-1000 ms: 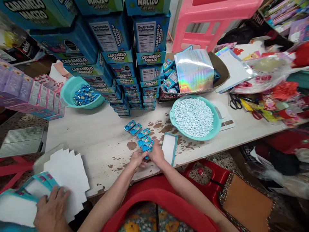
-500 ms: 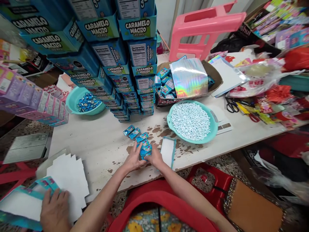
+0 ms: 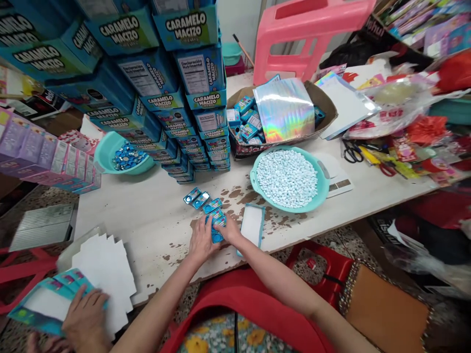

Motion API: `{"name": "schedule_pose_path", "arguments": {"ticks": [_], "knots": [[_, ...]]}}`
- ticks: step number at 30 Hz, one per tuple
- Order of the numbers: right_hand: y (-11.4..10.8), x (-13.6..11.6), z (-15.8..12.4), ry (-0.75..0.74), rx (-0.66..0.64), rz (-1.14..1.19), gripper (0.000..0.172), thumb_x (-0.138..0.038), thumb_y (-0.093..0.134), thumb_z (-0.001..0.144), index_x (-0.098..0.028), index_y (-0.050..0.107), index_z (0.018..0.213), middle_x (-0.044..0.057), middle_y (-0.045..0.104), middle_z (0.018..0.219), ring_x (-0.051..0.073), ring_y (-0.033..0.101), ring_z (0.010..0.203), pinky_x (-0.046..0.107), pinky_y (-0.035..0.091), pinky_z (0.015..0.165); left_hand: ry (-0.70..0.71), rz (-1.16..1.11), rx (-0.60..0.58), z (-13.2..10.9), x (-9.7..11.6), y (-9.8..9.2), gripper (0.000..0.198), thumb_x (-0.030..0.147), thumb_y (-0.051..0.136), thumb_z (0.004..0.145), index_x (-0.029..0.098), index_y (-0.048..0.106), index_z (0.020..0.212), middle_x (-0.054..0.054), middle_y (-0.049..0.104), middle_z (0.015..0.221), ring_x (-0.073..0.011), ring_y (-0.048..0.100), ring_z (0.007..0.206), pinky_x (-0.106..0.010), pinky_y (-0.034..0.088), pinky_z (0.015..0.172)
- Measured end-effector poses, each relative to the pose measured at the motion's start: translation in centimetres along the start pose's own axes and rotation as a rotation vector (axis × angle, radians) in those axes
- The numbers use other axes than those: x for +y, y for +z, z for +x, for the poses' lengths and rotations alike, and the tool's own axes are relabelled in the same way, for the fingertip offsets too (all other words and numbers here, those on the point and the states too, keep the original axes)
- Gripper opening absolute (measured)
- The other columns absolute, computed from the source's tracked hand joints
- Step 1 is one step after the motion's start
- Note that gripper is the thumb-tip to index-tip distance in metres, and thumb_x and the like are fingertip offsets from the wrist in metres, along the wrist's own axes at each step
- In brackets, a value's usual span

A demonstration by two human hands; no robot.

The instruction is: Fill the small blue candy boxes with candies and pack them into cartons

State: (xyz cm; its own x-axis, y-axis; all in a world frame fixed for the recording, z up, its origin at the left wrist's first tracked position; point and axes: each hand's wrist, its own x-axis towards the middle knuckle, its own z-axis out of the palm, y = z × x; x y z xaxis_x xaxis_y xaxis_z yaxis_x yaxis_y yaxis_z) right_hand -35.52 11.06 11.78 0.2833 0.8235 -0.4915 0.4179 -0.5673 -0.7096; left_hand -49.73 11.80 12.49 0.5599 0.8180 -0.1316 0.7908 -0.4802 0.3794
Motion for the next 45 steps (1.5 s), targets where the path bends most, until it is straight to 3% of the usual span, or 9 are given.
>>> {"name": "schedule_pose_path", "arguments": {"ticks": [7,10,13,18,24,30,36,41,45], "knots": [[-2.6,1.1,-2.7,-0.141,0.041,0.047,0.058,-0.030,0.065,0.073,-0.021,0.047,0.127,0.009,0.053,0.130,0.024,0.048,0.122,0.036,0.038,0.101,-0.018,0.163,-0.080,0.8,2.5,-1.1,0.084,0.037,0.065,0.067,0.029,0.030,0.143,-0.015,0.025,0.145,-0.0401,0.029,0.127,-0.052,0.030,0.098],[-4.5,4.6,-5.1,-0.135,0.260,-0.014,0.058,-0.031,0.056,0.080,-0.015,0.038,0.133,0.014,0.040,0.138,0.023,0.036,0.130,0.037,0.029,0.108,0.011,0.208,-0.099,0.9,3.1,-1.1,0.085,0.039,0.064,0.068,0.030,0.028,0.144,-0.015,0.027,0.143,-0.0392,0.031,0.124,-0.051,0.029,0.098],[-5.5,8.6,-6.9,0.056,0.430,-0.208,0.064,-0.030,0.059,0.077,-0.011,0.036,0.133,0.017,0.044,0.128,0.030,0.040,0.124,0.041,0.032,0.105,0.016,0.240,-0.104,1.4,3.4,-1.2,0.087,0.043,0.063,0.070,0.027,0.024,0.146,-0.017,0.024,0.144,-0.0397,0.028,0.126,-0.051,0.026,0.099],[-6.1,12.1,-7.1,0.163,0.333,-0.271,0.065,-0.016,0.050,0.078,-0.018,0.025,0.139,0.012,0.046,0.128,0.024,0.058,0.103,0.032,0.047,0.084,0.012,0.245,-0.111,2.0,4.4,-3.4,0.079,0.042,0.062,0.071,0.030,0.031,0.143,-0.017,0.036,0.132,-0.0376,0.039,0.116,-0.050,0.032,0.094],[-7.5,13.4,-7.0,0.131,0.281,-0.279,0.051,-0.028,0.057,0.079,-0.020,0.043,0.127,0.010,0.051,0.122,0.025,0.057,0.103,0.031,0.045,0.081,0.140,-0.005,-0.028,3.0,9.5,-6.7,0.089,0.055,0.062,0.068,0.026,0.026,0.143,-0.014,0.033,0.136,-0.0345,0.032,0.123,-0.046,0.031,0.100],[-9.3,15.2,-7.1,0.051,0.226,-0.336,0.033,-0.015,0.049,0.080,-0.018,0.054,0.113,0.008,0.058,0.108,0.021,0.060,0.094,0.028,0.044,0.078,0.356,0.013,-0.305,8.0,14.7,-2.4,0.101,0.049,0.073,0.053,0.026,0.030,0.141,-0.014,0.037,0.133,-0.0352,0.040,0.116,-0.047,0.035,0.096],[-9.9,16.3,-6.0,-0.058,0.170,-0.367,0.028,-0.008,0.045,0.080,-0.016,0.061,0.101,0.011,0.060,0.106,0.021,0.061,0.085,0.029,0.044,0.075,0.400,0.279,-0.229,10.5,16.4,1.2,0.098,0.040,0.073,0.060,0.031,0.023,0.144,-0.016,0.025,0.146,-0.0397,0.027,0.131,-0.052,0.024,0.103],[-10.3,16.3,-5.7,-0.119,0.196,-0.324,0.023,-0.013,0.046,0.082,-0.014,0.060,0.100,0.013,0.060,0.101,0.023,0.063,0.080,0.032,0.047,0.068,0.393,0.292,-0.127,9.5,14.8,-0.1,0.096,0.053,0.067,0.069,0.031,0.013,0.147,-0.012,0.009,0.155,-0.0364,0.008,0.140,-0.056,0.010,0.108],[-10.7,16.5,-7.4,-0.158,0.280,-0.260,0.029,-0.030,0.046,0.089,-0.016,0.052,0.114,0.011,0.058,0.107,0.021,0.062,0.081,0.033,0.050,0.070,-0.004,0.200,0.151,8.2,7.3,-3.7,0.105,0.071,0.056,0.067,0.022,0.010,0.148,-0.015,0.005,0.155,-0.0365,0.006,0.140,-0.053,0.015,0.109]]}}
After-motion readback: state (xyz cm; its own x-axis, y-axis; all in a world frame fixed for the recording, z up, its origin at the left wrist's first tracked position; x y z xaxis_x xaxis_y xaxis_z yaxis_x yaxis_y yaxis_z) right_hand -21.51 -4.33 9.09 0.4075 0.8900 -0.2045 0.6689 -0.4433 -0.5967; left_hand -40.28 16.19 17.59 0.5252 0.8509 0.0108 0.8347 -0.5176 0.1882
